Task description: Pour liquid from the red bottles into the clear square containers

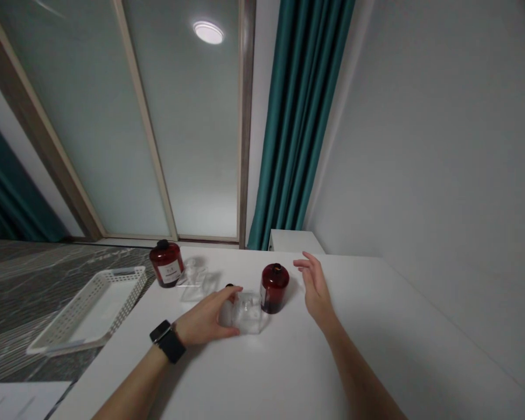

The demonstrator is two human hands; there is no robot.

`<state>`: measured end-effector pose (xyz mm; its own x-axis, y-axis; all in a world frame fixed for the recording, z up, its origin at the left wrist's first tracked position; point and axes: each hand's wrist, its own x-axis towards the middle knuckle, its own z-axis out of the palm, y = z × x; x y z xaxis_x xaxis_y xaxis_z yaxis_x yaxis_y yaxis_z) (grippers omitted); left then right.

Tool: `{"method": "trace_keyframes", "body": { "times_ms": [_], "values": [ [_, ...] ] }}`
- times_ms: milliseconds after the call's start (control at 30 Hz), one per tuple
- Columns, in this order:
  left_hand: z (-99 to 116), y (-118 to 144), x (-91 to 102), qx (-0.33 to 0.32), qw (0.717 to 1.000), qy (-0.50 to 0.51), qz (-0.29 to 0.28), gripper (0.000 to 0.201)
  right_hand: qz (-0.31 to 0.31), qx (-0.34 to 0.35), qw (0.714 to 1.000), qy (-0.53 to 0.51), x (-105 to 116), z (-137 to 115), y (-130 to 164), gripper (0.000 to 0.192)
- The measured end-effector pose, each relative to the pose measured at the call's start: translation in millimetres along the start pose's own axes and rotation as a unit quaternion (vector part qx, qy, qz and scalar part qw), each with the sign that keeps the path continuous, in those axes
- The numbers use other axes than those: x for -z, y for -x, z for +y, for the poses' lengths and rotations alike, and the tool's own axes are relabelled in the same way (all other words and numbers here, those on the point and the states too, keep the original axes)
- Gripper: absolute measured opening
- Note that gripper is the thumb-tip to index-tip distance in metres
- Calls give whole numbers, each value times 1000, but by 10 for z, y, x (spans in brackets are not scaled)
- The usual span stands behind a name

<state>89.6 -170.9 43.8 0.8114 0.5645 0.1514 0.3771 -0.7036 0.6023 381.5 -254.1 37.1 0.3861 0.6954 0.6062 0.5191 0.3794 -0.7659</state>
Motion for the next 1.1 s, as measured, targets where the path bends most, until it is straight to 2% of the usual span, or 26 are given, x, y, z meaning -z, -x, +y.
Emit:
{"method": "trace_keyframes", "body": {
  "times_ms": [67,133,267,500,733,967,1100],
  "values": [
    [21,-2,15,-3,1000,0,3,74,37,-4,998,53,144,44,-53,33],
    [59,-5,33,-1,1000,3,0,68,48,-12,995,86,269,92,-75,26],
    [135,-4,40,9,1000,15,-18,63,22,-18,991,130,375,187,-45,20],
    [193,-6,11,4,999,29,-37,54,-43,9,978,203,292,421,31,16],
    [223,-19,27,18,998,31,-55,55,-77,-4,963,260,257,650,130,22],
    [221,-18,26,14,998,28,-49,54,-66,-8,962,265,239,667,121,18],
    [255,-11,42,14,999,19,-48,53,-13,-6,969,247,228,516,64,13]
  ]
}}
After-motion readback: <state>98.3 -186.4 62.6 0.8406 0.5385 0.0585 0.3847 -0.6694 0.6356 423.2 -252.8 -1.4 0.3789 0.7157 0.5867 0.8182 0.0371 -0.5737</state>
